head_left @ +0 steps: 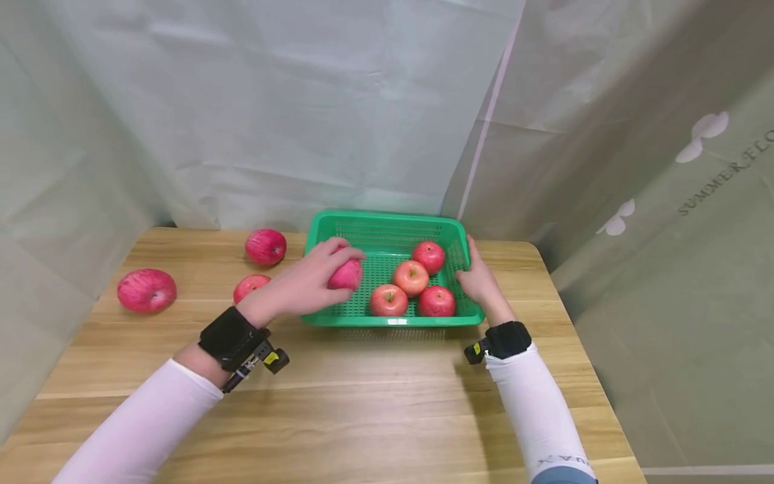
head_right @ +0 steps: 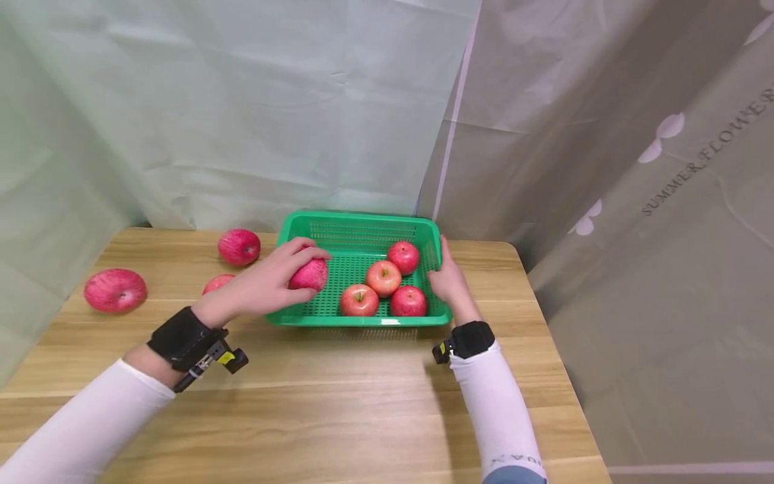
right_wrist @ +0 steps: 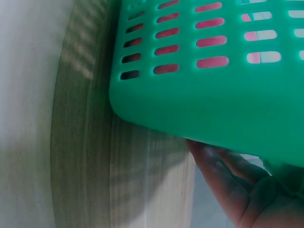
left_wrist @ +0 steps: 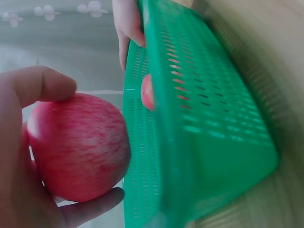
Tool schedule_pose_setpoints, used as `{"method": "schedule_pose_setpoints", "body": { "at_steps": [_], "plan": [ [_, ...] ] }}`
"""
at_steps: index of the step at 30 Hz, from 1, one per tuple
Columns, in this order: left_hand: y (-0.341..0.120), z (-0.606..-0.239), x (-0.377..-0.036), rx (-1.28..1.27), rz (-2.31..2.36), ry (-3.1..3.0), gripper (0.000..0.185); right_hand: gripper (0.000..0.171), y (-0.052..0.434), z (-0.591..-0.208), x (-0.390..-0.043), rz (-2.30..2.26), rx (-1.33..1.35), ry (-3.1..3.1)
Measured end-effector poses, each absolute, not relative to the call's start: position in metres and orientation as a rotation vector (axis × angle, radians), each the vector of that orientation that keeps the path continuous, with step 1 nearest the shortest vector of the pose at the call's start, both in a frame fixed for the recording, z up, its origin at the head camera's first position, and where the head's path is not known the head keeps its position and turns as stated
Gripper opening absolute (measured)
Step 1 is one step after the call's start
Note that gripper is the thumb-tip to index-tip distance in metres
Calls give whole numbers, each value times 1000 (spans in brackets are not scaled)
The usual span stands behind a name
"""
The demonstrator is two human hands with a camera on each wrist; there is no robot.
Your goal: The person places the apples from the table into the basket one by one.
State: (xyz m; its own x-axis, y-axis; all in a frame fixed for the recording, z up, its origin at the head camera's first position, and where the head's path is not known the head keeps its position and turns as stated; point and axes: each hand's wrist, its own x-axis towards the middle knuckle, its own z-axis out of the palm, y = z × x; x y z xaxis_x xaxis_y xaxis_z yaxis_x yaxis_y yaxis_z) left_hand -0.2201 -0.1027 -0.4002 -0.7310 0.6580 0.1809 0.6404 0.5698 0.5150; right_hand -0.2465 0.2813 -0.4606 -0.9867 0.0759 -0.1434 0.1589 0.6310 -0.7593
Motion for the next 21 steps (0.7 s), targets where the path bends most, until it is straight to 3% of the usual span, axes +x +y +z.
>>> {"method": "schedule_pose_setpoints", "body": {
  "at_steps": [14, 21],
  "plan": [
    [-79, -377, -260, 1178, 734, 2663, 54, 93, 280, -463, -247, -1310, 194, 2745],
    [-73, -369, -273, 1173, 576, 2642, 62, 93, 282, -461, -247, -1311, 200, 2744]
  ]
}}
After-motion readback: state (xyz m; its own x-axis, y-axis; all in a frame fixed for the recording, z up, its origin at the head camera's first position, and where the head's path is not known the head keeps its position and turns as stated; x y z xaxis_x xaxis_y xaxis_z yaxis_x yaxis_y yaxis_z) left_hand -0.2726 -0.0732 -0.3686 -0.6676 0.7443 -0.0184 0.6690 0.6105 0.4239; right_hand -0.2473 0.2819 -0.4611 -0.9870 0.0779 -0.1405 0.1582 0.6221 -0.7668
